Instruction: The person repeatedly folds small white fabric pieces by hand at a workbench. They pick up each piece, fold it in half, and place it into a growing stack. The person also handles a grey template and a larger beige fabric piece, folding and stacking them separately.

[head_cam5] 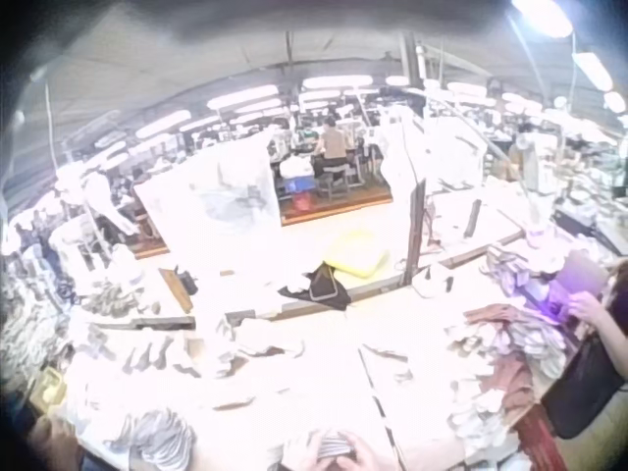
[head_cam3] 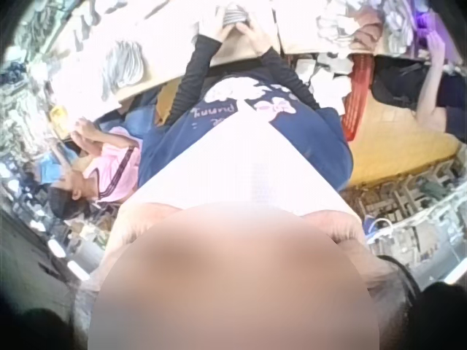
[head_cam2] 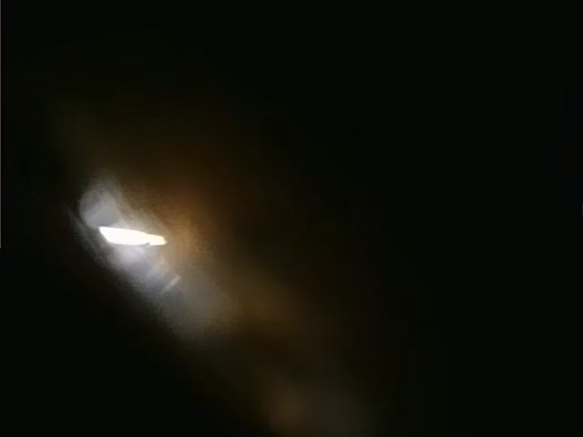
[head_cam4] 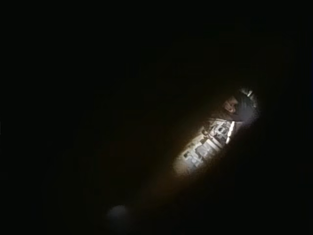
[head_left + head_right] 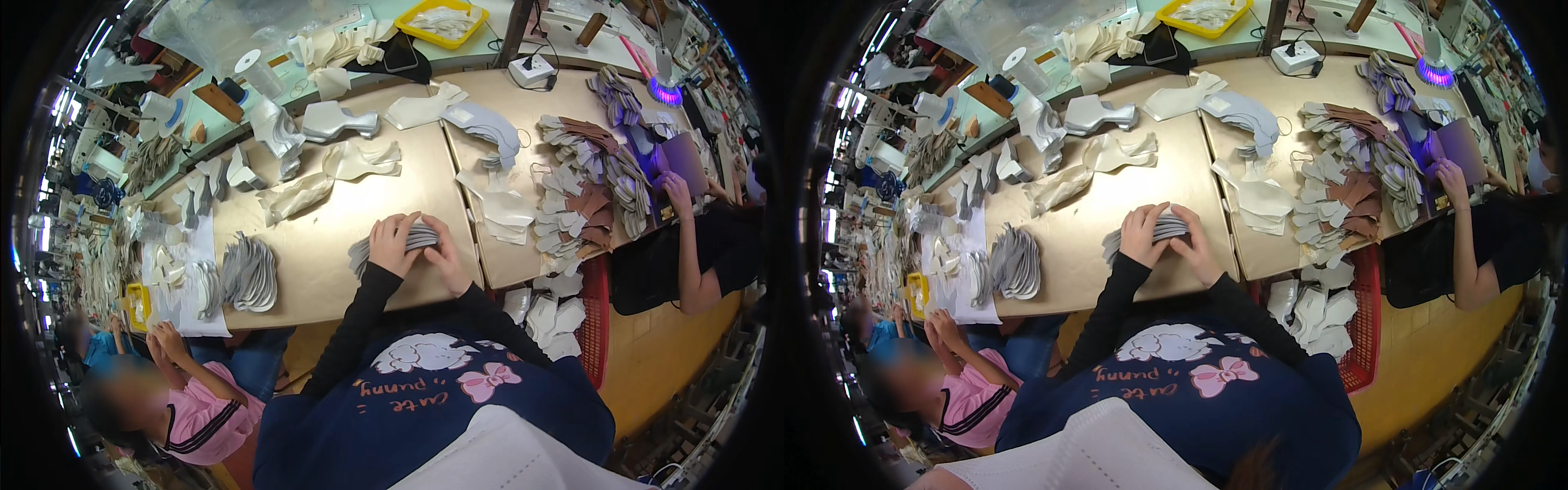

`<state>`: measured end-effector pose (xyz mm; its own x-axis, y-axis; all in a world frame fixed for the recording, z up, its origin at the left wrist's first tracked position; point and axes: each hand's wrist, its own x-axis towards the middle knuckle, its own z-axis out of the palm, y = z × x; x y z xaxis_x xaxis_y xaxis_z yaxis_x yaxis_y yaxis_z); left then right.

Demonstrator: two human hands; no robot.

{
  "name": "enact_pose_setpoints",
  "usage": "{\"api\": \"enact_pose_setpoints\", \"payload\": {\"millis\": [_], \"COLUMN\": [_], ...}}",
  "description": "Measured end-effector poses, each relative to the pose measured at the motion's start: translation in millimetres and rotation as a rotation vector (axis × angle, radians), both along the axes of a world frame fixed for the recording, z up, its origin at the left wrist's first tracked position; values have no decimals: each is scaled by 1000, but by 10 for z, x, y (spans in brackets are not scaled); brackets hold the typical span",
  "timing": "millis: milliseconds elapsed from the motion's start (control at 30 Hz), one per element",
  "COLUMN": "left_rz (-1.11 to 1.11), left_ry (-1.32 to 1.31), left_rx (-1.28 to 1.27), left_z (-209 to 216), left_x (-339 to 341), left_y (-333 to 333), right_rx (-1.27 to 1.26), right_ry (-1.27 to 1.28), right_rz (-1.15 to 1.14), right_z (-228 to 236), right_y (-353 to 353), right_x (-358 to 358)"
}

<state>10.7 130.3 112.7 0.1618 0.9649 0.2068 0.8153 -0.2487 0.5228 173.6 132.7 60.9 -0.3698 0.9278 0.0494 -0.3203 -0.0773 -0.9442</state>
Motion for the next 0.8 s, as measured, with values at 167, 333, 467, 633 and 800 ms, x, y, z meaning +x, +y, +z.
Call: {"api": "enact_pose_setpoints", "payload": {"millis": [167, 333, 467, 633, 800], "left_rz": [-61, 106, 199, 262, 160], "left_ry": [-2, -475, -1265, -1426, -1171], "left_rx": [1, -164, -309, -291, -427], "left_z": [-58, 11, 34, -78, -80], "left_x": [4, -150, -206, -36, -92], "left_y": [30, 53, -17, -119, -345], "right_rx": [87, 26, -26, -319, -387], "right_ry": [5, 143, 159, 25, 260], "right_rz": [-133, -125, -30, -117, -268], "right_z": [-34, 200, 410, 497, 550], "right_y": [-12, 0, -73, -188, -209], "right_x": [-58, 14, -33, -282, -320]}}
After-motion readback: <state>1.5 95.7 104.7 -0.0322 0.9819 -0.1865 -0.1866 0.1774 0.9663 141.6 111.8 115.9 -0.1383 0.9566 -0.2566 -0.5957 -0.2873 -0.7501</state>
